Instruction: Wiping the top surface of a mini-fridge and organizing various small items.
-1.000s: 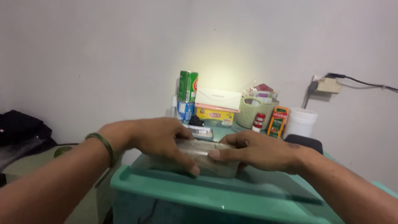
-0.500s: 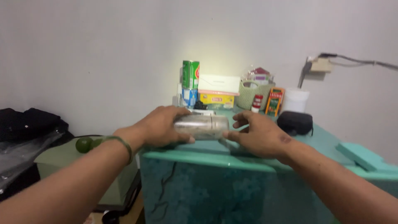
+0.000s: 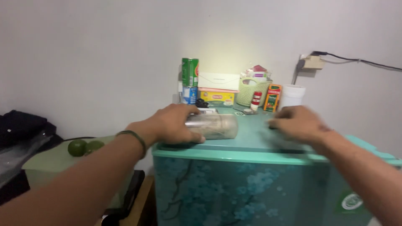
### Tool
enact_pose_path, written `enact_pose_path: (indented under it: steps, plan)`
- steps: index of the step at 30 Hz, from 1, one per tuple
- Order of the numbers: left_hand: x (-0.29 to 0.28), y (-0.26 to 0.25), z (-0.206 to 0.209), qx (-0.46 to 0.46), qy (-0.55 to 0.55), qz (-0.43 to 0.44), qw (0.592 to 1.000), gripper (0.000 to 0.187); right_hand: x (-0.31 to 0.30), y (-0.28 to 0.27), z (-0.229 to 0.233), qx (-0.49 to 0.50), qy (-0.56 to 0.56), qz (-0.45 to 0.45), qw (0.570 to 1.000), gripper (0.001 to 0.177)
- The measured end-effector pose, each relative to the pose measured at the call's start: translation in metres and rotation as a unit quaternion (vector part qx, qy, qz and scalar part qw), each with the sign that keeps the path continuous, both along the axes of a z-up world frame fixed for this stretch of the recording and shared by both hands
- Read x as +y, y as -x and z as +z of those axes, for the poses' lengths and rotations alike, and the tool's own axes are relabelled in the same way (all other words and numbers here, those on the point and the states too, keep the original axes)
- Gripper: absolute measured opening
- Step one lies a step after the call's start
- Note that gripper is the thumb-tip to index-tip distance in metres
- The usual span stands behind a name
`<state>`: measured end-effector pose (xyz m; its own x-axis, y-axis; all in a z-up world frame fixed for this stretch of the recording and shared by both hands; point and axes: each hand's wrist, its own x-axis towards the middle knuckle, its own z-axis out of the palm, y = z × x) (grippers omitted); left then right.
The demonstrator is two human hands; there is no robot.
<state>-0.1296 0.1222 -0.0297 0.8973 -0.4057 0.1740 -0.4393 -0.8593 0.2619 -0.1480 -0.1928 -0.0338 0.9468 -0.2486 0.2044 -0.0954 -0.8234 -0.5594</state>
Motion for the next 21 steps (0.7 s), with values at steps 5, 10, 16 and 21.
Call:
enact_pose_path:
  steps: [5, 10, 16, 21]
  plan:
    - [0.004, 0.005, -0.007, -0.040, -0.020, -0.010, 0.999, 0.088, -0.079, -0.079, -0.012, 0.027, 0.067, -0.183, 0.981, 0.083]
    - [0.008, 0.014, -0.006, -0.067, -0.005, -0.038, 0.997, 0.077, -0.091, -0.113, -0.024, 0.053, 0.048, -0.215, 0.974, 0.098]
    - [0.005, -0.001, -0.016, -0.073, 0.031, -0.056, 0.995, 0.074, -0.086, -0.121, -0.027, 0.031, 0.091, -0.220, 0.971, 0.106]
    - [-0.001, -0.008, -0.014, -0.084, 0.049, -0.093, 0.991, 0.079, -0.042, -0.092, -0.015, -0.024, 0.050, -0.172, 0.984, 0.095]
